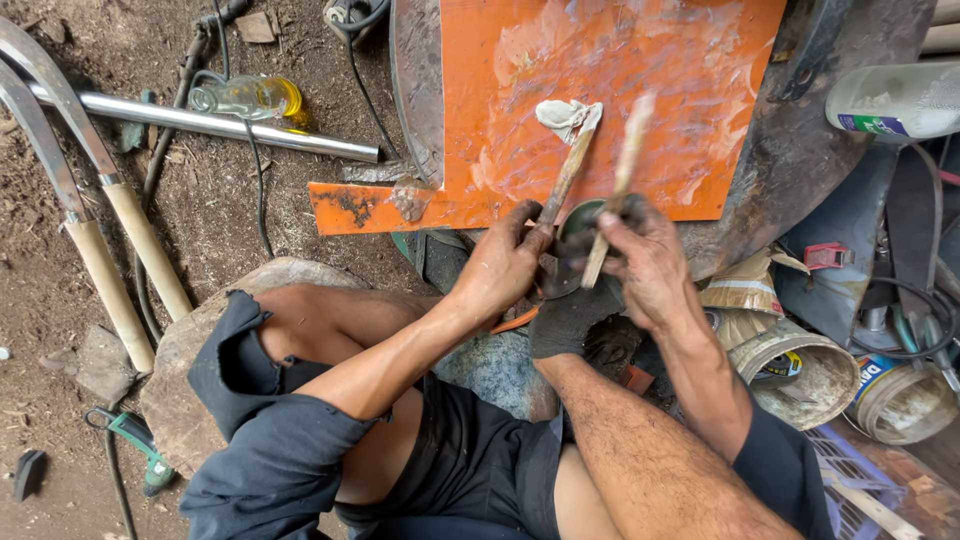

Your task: The person scoops white paste from a can onto an orange board, then adds red paste from another can. Using two wooden sticks, they mix the pastes together on the board until a uniform pink color is achieved.

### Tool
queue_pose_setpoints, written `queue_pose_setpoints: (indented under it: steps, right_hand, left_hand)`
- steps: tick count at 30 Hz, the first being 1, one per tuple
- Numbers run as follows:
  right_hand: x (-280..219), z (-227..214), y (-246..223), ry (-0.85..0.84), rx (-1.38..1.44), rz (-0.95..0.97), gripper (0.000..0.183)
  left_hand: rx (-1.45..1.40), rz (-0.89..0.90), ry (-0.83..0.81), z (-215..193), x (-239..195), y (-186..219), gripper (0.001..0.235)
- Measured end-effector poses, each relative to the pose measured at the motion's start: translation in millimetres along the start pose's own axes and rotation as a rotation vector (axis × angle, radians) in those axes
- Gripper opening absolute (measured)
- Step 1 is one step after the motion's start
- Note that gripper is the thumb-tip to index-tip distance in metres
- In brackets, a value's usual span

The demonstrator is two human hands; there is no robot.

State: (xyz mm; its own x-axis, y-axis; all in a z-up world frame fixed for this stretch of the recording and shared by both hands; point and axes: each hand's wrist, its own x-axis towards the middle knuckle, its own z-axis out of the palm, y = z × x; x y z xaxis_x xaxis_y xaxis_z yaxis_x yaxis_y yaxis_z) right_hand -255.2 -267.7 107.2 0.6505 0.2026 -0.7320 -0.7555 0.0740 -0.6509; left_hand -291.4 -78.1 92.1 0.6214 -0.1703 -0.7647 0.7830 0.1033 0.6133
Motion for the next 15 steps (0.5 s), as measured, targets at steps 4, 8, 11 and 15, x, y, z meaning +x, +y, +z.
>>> queue_pose_setpoints:
  steps: [4,8,11,15]
  right_hand:
    - [-6.9,-15.1,-5.6,0.227,-1.062,-0.384,0.041]
    - [-10.2,-28.4,11.4,0.19,-1.288,-0.782,0.046]
    - [0.8,-39.4,28.9,0.184,-1.334,-0.735,0.04]
    - [25.0,-55.3,42.7,0.139,-1.157,-0.784,0.025]
  left_hand:
    - [0.456,0.228,0.136,-16.8,-0.8,8.2,0.038]
    - [0.442,0.395,0.19,-24.1,-1.3,12.3,0.038]
    - [0.416,0.271,0.162,-25.6,-1.7,16.2,0.036]
    - [0.399,0.247,0.14,-28.4,-2.7,22.7,0.032]
